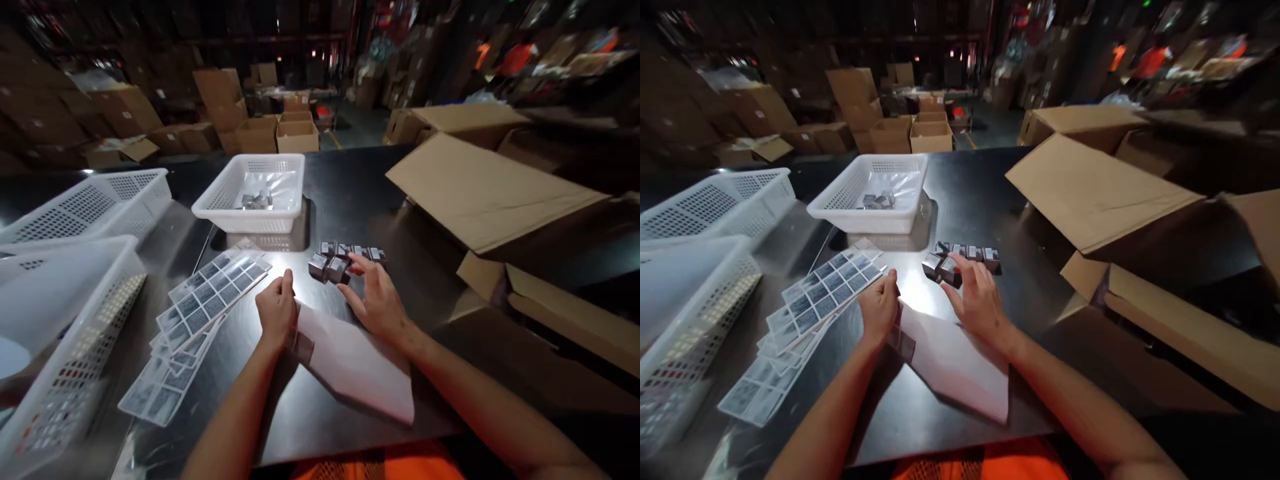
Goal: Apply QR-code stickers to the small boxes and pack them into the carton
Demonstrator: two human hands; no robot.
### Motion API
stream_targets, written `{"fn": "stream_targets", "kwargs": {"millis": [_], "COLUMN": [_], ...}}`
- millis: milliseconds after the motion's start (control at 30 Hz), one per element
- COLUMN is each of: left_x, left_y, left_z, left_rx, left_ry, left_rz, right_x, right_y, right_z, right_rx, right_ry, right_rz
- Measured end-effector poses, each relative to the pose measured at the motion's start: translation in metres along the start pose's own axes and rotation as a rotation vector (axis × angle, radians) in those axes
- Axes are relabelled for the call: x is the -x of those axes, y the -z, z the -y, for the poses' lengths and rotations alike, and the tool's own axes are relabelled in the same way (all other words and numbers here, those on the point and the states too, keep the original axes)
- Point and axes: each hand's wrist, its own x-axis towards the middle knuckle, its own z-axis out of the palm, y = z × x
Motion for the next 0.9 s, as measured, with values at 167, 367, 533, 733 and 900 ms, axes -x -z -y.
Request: {"fn": "stream_targets", "kwargs": {"millis": [167,367,533,733,900], "left_x": [0.013,0.018,0.024,0.029,0.031], "left_y": [0.001,0.003,0.001,-0.001,-0.002], "left_z": [-0.006,-0.009,-0.013,-0.012,-0.007], "left_rx": [0.072,0.052,0.009,-0.086,-0.128], "left_ry": [-0.183,-0.233,-0.218,-0.382,-0.584], "left_rz": [0.094,0.172,0.215,0.400,0.319], "right_x": [-0.031,-0.014,0.003,0.005,0.008], "right_y": [-0.028,-0.022,0.000,0.015,0.011], "right_z": [-0.027,-0.038,-0.036,-0.031,-0.030], "right_rx": [0.146,-0.089,-0.864,-1.234,-1.231], "right_ry": [-0.155,-0.284,-0.513,-0.634,-0.699], "right_rz": [0.142,0.173,0.016,0.132,0.154]}}
